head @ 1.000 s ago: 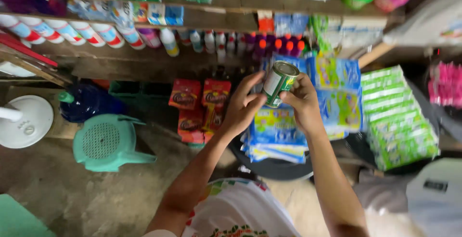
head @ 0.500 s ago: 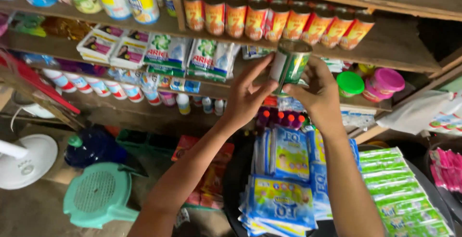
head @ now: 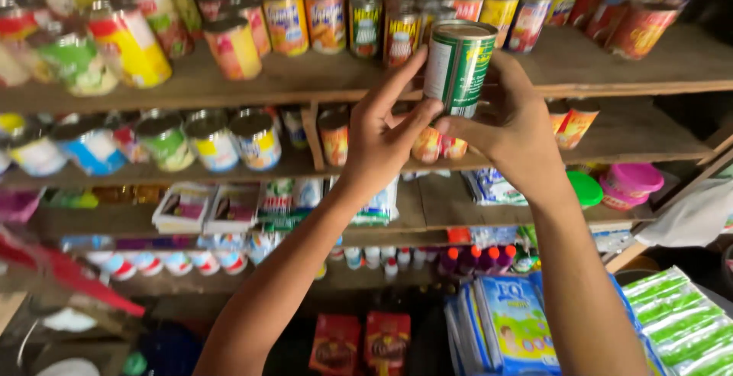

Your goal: Wiping individual canned goods with a cloth and organizing them onto grocery store shelves.

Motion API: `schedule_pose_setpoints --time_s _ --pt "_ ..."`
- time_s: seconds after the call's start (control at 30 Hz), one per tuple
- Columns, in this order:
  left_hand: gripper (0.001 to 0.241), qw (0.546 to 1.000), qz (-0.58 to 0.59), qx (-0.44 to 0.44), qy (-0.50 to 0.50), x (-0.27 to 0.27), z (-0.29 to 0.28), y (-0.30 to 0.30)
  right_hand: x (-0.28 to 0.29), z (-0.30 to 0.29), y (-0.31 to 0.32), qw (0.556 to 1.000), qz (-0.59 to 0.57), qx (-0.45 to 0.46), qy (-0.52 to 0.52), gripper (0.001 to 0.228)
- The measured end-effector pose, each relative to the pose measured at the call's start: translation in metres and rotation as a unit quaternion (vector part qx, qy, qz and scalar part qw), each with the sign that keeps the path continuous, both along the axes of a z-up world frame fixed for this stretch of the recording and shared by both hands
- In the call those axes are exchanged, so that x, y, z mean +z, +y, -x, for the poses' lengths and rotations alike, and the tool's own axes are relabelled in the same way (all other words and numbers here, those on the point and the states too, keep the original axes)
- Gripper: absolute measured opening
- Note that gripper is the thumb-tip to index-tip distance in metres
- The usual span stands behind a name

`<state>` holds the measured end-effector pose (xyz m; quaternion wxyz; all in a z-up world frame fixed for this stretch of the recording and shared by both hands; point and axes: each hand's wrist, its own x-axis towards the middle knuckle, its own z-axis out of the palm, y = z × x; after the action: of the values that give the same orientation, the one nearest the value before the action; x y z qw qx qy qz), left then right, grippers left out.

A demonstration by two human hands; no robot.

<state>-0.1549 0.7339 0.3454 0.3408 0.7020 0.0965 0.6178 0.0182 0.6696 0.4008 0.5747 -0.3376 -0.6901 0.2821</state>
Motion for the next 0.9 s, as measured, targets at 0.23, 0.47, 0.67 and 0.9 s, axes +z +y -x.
schedule_pose_setpoints --time_s 0.23,0.47,0.67,0.9 --pt "0.046 0.990 -0.095 0.086 0.050 0.069 0.012 0.042 0.039 -0.015 0.051 0.990 -0.130 -0.045 -0.035 0.073" --pt "0.026 0.815 -0.352 0.432 0.156 0.132 0.027 0.146 0.119 -0.076 0.155 0.872 -0.332 -0.295 -0.203 0.055" --pt "0.013 0.722 -0.394 0.525 0.219 0.130 0.028 0.180 0.108 -0.165 0.289 0.829 -0.242 -0.419 -0.280 0.056" --pt "0.011 0.707 -0.389 0.528 0.264 0.132 0.030 0.176 0.124 -0.109 0.236 0.574 -0.480 -0.595 -0.292 0.068"
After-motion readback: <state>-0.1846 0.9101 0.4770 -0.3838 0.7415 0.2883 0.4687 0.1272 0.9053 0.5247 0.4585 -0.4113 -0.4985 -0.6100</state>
